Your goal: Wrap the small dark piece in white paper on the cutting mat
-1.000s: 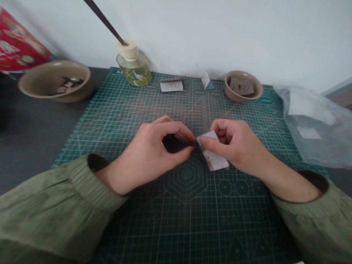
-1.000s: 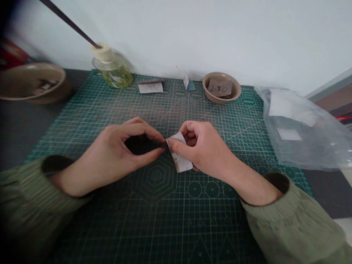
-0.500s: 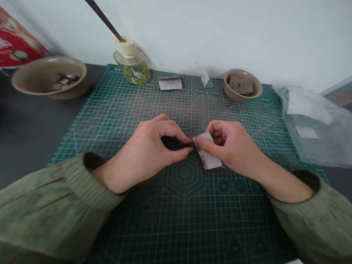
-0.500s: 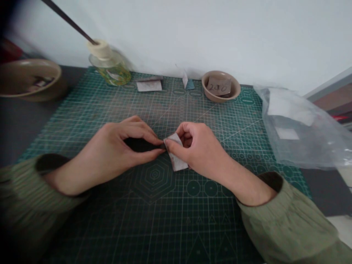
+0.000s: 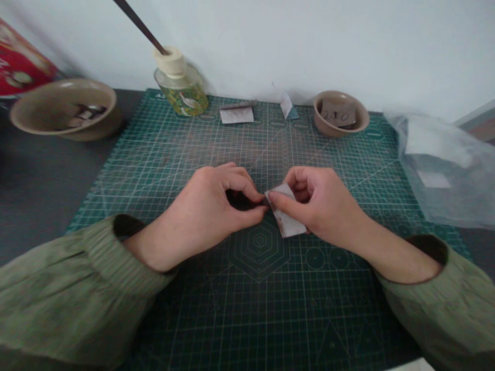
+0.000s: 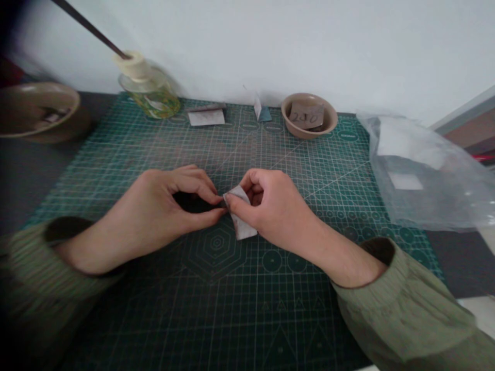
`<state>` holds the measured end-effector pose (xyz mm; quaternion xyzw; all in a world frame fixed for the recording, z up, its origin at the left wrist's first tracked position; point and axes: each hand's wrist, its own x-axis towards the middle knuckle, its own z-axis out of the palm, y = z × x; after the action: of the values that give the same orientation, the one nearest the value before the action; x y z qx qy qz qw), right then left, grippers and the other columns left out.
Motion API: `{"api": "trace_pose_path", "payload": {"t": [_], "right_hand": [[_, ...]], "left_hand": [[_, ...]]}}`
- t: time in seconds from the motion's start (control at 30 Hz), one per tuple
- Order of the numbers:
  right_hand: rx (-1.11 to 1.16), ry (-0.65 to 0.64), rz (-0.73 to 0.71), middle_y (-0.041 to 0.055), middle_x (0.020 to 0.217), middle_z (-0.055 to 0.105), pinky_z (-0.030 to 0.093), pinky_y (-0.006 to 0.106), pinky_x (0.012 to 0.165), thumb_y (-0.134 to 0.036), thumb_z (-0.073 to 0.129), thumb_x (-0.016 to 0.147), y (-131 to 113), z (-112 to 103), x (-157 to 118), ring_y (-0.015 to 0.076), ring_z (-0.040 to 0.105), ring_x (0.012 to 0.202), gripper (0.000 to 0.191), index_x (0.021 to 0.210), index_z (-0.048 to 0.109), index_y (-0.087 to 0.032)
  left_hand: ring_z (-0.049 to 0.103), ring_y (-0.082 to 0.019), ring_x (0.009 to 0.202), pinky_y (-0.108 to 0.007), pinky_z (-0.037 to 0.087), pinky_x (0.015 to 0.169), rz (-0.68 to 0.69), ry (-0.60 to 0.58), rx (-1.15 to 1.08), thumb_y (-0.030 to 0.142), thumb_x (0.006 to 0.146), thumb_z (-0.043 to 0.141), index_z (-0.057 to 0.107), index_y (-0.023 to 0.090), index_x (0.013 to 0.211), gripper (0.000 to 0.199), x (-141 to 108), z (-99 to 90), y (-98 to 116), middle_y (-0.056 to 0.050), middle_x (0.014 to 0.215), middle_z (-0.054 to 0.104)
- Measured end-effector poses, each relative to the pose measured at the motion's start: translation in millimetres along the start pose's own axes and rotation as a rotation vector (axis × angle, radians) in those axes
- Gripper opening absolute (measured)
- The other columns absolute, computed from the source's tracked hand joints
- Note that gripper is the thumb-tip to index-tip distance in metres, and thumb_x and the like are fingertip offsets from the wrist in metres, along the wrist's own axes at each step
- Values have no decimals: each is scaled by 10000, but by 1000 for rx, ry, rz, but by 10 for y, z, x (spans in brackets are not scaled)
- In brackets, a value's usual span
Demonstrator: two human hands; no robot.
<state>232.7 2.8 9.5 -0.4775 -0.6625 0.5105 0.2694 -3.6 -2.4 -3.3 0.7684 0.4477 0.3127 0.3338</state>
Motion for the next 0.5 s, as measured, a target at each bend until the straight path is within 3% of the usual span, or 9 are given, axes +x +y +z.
{"api": "trace_pose_path", "payload": {"t": [0.5], "right_hand": [[-5,-21,1,-10,683,681,422,256,490,-330,911,875,-24,-19,-9,139,599,591,298,807,648,-207]], "left_hand": [[731,-192,818,-349,551,753,0,-37,-15,214,901,872,888,265,890,54,8,-17,15,-7,894,815]]}}
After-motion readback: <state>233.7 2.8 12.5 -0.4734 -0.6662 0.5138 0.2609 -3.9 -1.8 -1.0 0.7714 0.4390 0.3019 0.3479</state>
